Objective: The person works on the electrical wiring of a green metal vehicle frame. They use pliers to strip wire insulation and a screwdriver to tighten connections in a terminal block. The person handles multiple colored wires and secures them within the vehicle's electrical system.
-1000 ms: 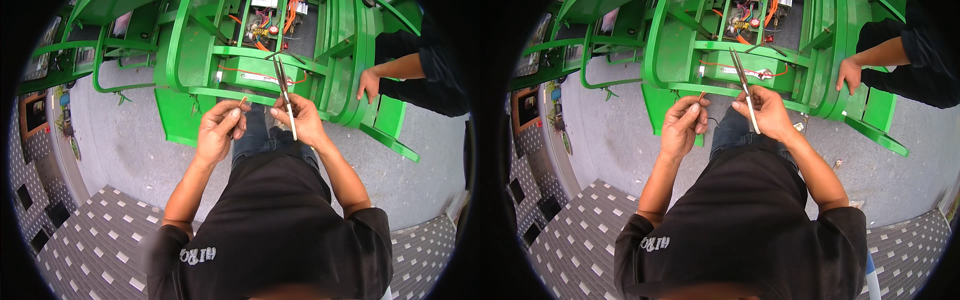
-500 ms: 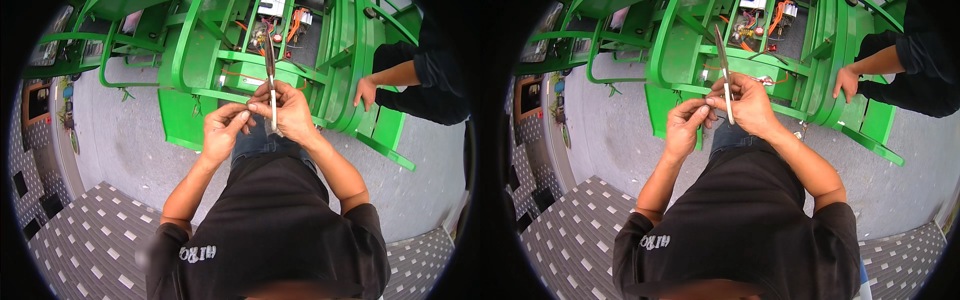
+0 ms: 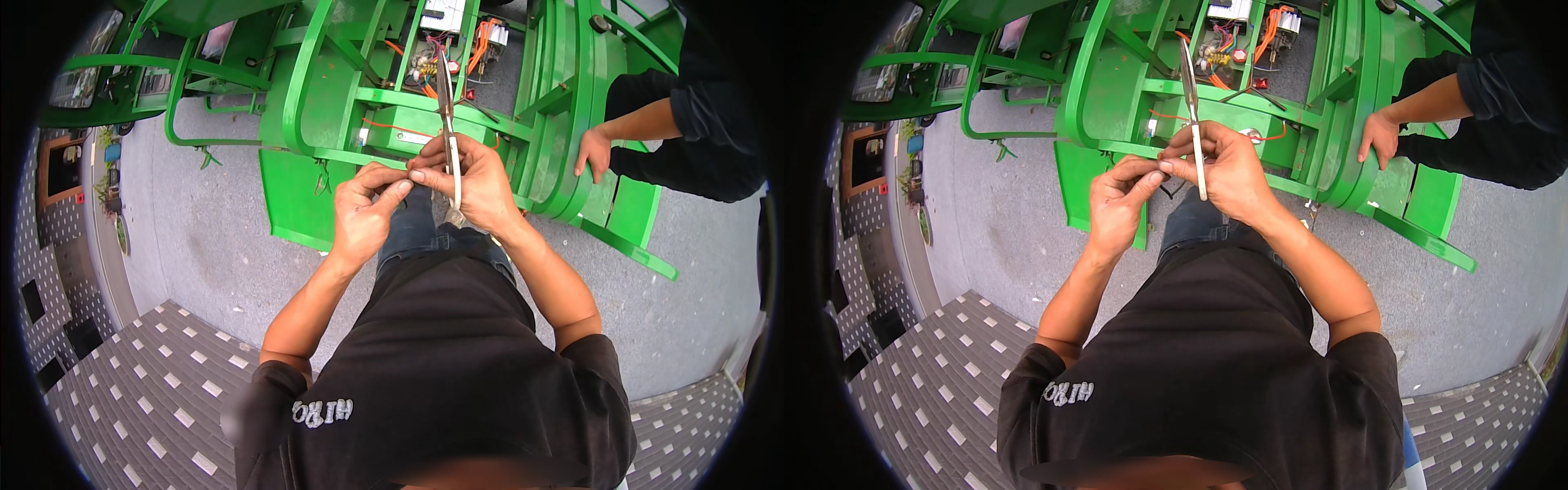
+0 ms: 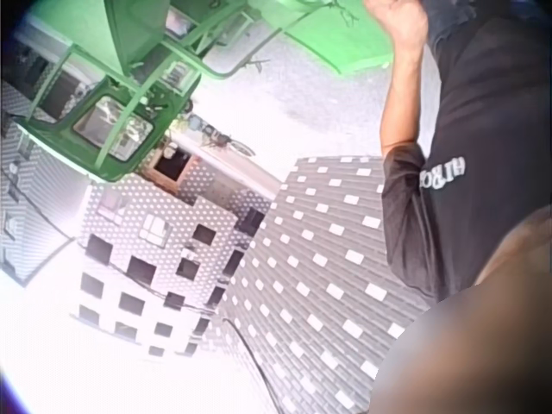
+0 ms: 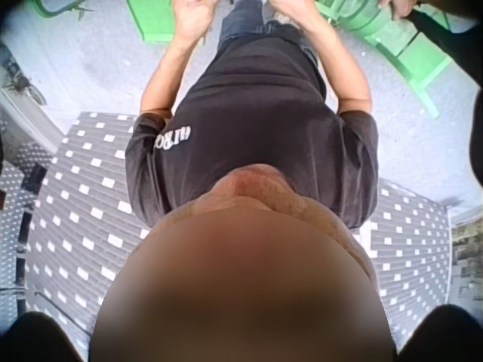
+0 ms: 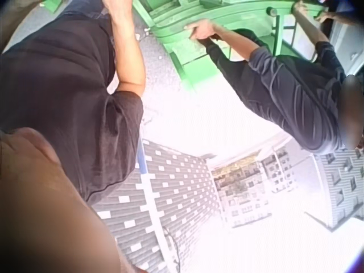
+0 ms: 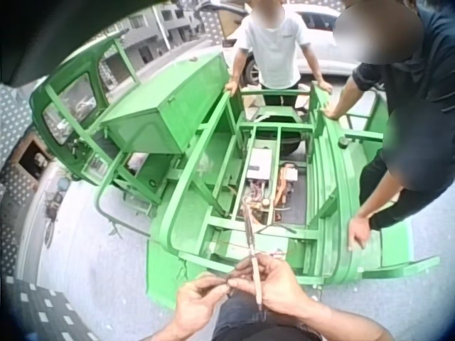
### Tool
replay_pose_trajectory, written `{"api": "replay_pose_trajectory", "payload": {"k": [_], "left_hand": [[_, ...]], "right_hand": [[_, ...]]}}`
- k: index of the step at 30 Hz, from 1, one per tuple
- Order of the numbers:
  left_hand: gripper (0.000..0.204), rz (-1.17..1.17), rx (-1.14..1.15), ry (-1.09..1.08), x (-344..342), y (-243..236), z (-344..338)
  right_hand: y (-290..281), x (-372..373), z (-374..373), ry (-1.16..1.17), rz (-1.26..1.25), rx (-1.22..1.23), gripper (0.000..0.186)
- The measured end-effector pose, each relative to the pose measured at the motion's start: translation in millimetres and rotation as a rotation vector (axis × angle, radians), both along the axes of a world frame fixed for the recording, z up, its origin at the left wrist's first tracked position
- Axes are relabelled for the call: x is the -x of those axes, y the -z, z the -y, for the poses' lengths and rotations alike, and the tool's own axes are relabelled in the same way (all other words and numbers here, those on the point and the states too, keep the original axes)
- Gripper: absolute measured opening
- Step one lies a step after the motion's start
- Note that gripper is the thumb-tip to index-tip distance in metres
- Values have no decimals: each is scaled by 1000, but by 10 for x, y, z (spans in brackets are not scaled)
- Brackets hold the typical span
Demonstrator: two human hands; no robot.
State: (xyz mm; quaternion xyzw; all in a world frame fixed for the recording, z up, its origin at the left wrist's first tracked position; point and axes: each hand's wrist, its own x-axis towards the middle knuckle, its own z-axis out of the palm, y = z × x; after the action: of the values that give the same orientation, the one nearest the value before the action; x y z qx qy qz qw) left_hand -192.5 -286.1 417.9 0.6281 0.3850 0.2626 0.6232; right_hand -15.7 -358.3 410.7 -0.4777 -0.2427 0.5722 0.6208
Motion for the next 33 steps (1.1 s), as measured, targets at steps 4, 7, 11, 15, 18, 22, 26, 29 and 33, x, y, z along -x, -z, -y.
{"api": "replay_pose_trajectory", "payload": {"k": [4,7,11,15,18,22,26,29,33], "left_hand": [[12,-21,-66,27,2,12,-12],[13,-29,-103,10,-13,2,3],[12,-3,-41,-53,-35,-16,43],[11,30,135,-81,-33,8,45],[11,84,201,-87,-40,66,36],[13,161,263,-145,-61,149,59],[16,220,369,-211,-86,208,85],[17,245,403,-249,-111,239,94],[19,285,490,-263,-138,263,66]], "right_hand": [[24,29,-8,39,-2,-12,27],[35,54,-14,52,27,-19,25],[57,105,-23,91,10,-18,24],[94,173,-41,160,-21,-23,24],[137,206,-47,186,-11,-20,23],[208,262,-76,236,-41,-28,24],[250,341,-98,306,61,-2,26],[247,387,-87,345,125,14,25],[245,408,-97,373,175,9,25]]}}
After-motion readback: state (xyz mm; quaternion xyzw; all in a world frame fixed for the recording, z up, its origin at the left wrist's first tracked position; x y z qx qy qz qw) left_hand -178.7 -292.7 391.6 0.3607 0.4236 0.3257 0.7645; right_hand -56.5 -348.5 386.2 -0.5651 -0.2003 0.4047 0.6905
